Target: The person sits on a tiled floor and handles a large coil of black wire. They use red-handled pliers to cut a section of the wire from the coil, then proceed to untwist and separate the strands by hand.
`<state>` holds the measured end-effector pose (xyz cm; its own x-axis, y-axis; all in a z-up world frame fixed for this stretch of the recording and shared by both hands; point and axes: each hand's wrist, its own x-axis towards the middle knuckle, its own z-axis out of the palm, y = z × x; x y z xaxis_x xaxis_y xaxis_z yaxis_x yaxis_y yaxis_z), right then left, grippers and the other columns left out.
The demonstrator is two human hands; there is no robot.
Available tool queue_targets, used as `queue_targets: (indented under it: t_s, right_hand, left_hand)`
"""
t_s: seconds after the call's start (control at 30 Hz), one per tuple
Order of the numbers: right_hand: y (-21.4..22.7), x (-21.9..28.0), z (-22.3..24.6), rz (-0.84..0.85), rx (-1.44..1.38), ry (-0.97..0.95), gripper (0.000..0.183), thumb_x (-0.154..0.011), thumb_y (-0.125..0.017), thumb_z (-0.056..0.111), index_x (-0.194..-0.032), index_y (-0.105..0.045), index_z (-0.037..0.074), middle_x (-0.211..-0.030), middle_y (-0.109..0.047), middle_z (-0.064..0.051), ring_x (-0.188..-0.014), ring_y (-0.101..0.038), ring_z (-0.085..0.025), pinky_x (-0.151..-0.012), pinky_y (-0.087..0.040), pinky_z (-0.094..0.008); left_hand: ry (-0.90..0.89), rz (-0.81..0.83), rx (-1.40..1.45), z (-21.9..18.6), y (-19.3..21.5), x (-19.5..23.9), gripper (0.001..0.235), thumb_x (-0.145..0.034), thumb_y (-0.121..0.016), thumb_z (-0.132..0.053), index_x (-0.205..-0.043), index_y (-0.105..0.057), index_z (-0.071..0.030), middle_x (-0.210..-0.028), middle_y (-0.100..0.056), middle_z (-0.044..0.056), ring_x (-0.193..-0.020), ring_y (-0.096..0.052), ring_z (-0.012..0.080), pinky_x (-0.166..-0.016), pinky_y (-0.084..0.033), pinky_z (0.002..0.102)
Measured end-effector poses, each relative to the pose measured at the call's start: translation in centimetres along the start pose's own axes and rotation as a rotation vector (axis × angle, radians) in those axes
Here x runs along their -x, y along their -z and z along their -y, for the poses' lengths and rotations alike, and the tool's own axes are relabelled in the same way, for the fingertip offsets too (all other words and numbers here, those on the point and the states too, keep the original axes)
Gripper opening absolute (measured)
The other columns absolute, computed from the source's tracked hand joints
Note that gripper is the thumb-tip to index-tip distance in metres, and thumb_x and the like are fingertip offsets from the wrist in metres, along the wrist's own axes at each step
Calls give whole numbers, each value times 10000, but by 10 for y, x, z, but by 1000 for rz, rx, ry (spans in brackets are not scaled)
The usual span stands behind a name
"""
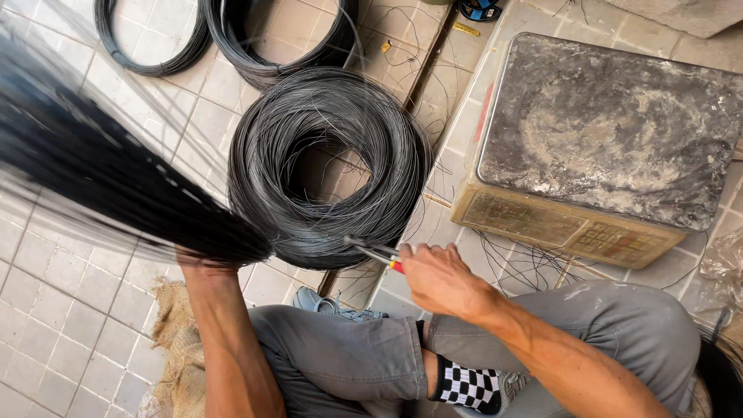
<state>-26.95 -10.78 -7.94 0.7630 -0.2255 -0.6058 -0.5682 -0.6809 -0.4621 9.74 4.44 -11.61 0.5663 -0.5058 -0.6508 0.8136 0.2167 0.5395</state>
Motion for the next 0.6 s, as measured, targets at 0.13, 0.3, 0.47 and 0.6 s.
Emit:
queue_targets:
  t_s: [0.13, 0.3, 0.47, 0.6]
  right_hand:
    - [-24, 1, -21, 68, 250, 29, 489, -820, -581, 100, -1281, -583, -65, -906, -707, -238, -856, -759, -478, -932, -468, -744]
    - [97, 57, 53, 340, -154, 330, 582, -836, -483, -45, -1408, -577, 8, -1081, -714, -321, -1056, -719, -558, -1048, -451, -709]
    - [50, 36, 48, 111, -763, 347, 580, -916, -531, -6, -1495, -560, -47, -1133, -729, -315, -1091, -704, -469, -998, -528, -612]
    - [32, 21, 44, -236, -962, 241, 627, -931, -595, 21, -1555, -545, -20, -984, -763, -254, -890, -734, -355, -816, -605, -501]
  left_hand:
    - [17, 25, 40, 3, 2, -5, 175, -1030, -540, -308, -946, -539, -154, -963, -493, 37, -856, -491, 212, -813, -345, 411]
    - [24, 49, 93, -2, 8, -9, 214, -1026, -549, -320, -1021, -597, -112, -1062, -572, 90, -962, -566, 270, -909, -397, 484]
    - [26, 71, 148, -9, 21, -16, 291, -1022, -558, -333, -1096, -656, -69, -1160, -651, 144, -1069, -641, 328, -1005, -449, 557]
    - [27, 94, 189, -13, 33, -22, 364, -1019, -565, -343, -1155, -703, -35, -1239, -713, 187, -1153, -701, 375, -1081, -490, 616]
